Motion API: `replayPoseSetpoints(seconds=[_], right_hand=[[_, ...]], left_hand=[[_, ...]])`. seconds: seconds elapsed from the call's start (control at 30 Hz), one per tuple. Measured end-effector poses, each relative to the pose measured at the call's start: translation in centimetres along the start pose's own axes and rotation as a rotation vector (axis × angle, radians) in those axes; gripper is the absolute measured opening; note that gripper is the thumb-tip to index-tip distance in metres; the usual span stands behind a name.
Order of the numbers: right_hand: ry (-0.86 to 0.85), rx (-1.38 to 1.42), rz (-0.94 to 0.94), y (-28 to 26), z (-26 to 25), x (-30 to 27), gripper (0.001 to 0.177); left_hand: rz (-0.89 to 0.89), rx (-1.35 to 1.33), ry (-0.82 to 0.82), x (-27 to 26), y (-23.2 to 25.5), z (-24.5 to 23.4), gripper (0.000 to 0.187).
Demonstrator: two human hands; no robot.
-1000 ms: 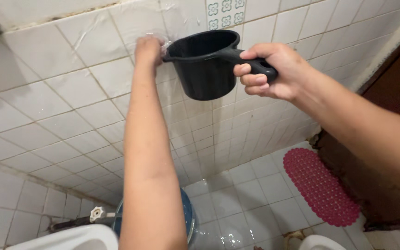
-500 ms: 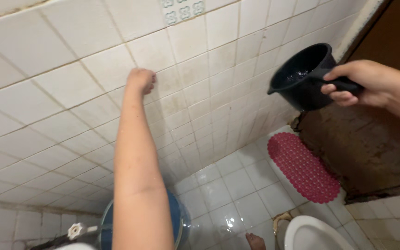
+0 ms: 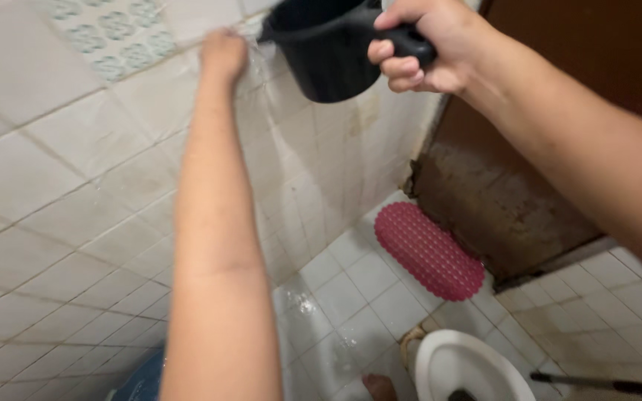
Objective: The person scrubs a white wall-mounted sink with an orange brush, rinses it by pouring water from a black pitcher, and wipes the surrounding tiled walls. They also handle a pair of scissors and a small packet, placing them on a wall shelf.
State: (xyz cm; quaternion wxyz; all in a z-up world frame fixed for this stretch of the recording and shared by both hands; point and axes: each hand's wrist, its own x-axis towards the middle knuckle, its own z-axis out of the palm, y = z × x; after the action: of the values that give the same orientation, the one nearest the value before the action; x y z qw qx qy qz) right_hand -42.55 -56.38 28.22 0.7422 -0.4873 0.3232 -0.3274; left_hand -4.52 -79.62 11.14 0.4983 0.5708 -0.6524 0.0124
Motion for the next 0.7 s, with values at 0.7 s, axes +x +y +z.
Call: replayPoseSetpoints(seconds=[0.7], right_hand=[[0.713,-0.482,0.315,-3.5,-24.5,2.4,0.024]], left_hand=[[-0.420,-0.088,-0.485,-7.9,5.4,7.6,0.026]])
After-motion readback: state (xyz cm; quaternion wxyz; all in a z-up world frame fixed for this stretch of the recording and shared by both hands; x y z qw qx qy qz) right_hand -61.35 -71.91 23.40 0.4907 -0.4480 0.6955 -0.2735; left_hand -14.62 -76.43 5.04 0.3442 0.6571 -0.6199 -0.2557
